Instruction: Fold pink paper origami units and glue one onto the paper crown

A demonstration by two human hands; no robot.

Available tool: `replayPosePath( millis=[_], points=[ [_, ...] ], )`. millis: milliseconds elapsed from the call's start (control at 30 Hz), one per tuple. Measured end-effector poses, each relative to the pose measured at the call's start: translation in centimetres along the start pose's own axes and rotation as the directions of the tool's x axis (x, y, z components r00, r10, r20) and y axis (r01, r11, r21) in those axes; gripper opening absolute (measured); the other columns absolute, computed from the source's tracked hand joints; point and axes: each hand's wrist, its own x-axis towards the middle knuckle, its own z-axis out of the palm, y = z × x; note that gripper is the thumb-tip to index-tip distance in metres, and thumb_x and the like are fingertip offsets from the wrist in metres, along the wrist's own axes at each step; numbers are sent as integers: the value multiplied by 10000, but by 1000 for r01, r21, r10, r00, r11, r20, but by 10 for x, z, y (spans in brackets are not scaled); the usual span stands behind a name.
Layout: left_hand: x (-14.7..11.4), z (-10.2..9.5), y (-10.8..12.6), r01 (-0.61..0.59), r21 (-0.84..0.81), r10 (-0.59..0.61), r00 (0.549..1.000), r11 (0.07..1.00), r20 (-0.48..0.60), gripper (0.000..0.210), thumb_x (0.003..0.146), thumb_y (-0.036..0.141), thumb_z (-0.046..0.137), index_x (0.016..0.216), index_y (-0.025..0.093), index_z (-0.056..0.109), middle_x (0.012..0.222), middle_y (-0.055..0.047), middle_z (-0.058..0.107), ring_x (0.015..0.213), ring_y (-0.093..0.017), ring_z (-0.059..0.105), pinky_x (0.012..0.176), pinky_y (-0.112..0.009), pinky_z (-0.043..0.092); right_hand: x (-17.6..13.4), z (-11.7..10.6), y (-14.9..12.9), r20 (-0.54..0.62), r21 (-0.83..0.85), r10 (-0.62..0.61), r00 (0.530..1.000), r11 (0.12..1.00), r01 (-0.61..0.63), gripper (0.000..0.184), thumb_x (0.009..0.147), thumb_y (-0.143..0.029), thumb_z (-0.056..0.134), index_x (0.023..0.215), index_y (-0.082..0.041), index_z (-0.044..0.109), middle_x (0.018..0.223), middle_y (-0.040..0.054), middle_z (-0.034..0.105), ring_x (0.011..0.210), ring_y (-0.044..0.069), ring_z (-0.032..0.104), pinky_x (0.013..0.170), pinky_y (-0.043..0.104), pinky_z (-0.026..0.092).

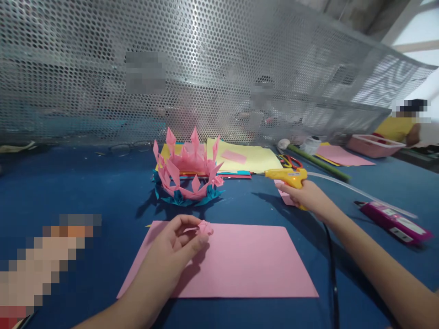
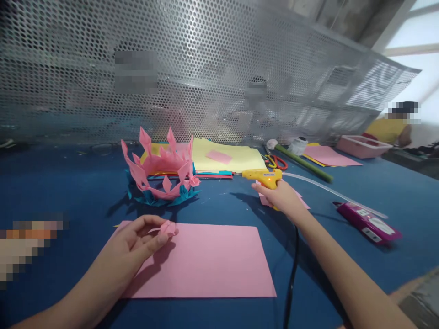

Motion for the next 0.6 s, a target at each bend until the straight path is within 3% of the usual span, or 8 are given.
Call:
replayPosePath(
  millis=[133, 300, 467, 600],
  points=[
    [-3, 0, 4, 5, 15, -6, 1000, 1000, 9, 268, 743, 369, 833, 859, 223, 641, 868, -5, 795, 828, -156, 704, 697, -222, 493, 7, -1, 5, 19, -78, 77, 997, 994, -76, 325, 990, -337, 638, 1271, -175, 617, 1280, 89, 642, 1067, 257, 671, 885, 453, 584],
    [-5, -1, 7, 25, 15, -25, 1000, 1000, 14, 304, 733, 381, 847, 889, 210, 650, 909, -44, 803, 844, -183, 709, 712, -250, 495, 11, -8, 7, -87, -205, 123, 989, 969, -138, 325, 989, -341, 639, 1266, -173, 622, 1282, 88, 642, 1075, 265, 667, 890, 454, 582],
    [-7, 2, 8, 20, -13, -21, 1000, 1000, -17, 337, 727, 436, 862, 866, 204, 661, 851, -36, 789, 776, -174, 691, 625, -227, 452, 4, -16, 10, -162, -218, 18, 987, 974, -54, 307, 990, -336, 639, 1256, -185, 630, 1289, 88, 640, 1077, 257, 666, 893, 440, 581],
    [-4, 1, 6, 35, -72, -38, 999, 997, -34, 368, 674, 459, 900, 829, 192, 700, 805, -20, 764, 731, -161, 675, 577, -219, 440, -13, -3, -5, -225, -150, -177, 958, 978, 146, 325, 993, -327, 636, 1281, -179, 609, 1291, 98, 636, 1072, 250, 668, 892, 458, 581]
  ],
)
